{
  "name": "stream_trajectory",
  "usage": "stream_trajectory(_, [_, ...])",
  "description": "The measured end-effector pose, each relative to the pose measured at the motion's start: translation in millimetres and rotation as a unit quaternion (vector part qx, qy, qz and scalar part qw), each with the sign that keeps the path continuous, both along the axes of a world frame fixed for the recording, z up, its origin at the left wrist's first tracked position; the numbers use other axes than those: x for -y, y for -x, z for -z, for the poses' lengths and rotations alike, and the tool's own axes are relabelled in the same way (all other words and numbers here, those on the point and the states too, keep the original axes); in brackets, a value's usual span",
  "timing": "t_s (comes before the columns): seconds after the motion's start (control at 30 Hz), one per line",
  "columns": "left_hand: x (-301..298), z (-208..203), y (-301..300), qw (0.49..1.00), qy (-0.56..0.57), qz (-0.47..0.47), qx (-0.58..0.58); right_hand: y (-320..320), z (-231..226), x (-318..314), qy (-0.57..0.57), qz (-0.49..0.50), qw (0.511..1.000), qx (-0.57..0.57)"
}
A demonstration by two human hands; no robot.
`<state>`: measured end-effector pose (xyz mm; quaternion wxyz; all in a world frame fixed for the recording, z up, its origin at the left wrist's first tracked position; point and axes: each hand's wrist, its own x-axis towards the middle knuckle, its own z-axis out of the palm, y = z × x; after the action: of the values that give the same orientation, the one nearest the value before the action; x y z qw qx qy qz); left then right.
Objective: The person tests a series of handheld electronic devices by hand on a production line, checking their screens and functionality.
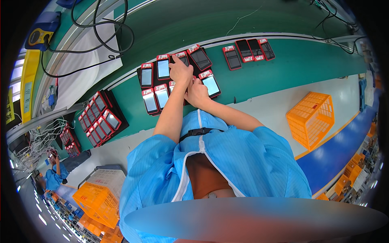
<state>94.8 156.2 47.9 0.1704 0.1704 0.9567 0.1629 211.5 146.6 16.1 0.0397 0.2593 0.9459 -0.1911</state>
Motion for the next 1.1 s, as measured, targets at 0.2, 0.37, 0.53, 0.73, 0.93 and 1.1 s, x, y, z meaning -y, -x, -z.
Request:
stream_trajectory(0.2, [0.1,-0.9,0.6,1.000,0.003,0.001,-0.001,1.2,-2.3,0.2,0.001,-0.002,1.000,0.019])
stream_trajectory(0.37, [-1.2,-0.5,0.4,1.000,0.007,0.002,0.001,1.9,-0.9,-0.2,0.004,0.003,1.000,0.017])
stream_trajectory(0.53, [-0.1,0.2,1.2,1.000,0.003,0.002,0.002,2.4,2.4,0.4,0.002,0.005,1.000,0.008])
stream_trajectory(0.73, [-0.8,-0.2,0.6,1.000,-0.004,0.003,0.002,2.1,4.2,-0.2,0.001,0.004,1.000,0.010])
stream_trajectory(0.93, [0.2,-0.5,0.9,1.000,-0.002,-0.001,0.003,2.2,5.8,0.6,-0.001,0.000,1.000,0.007])
stream_trajectory(1.1, [-0.5,-2.6,1.0,1.000,-0.003,0.001,0.005,1.9,6.2,0.2,-0.003,-0.002,1.000,0.004])
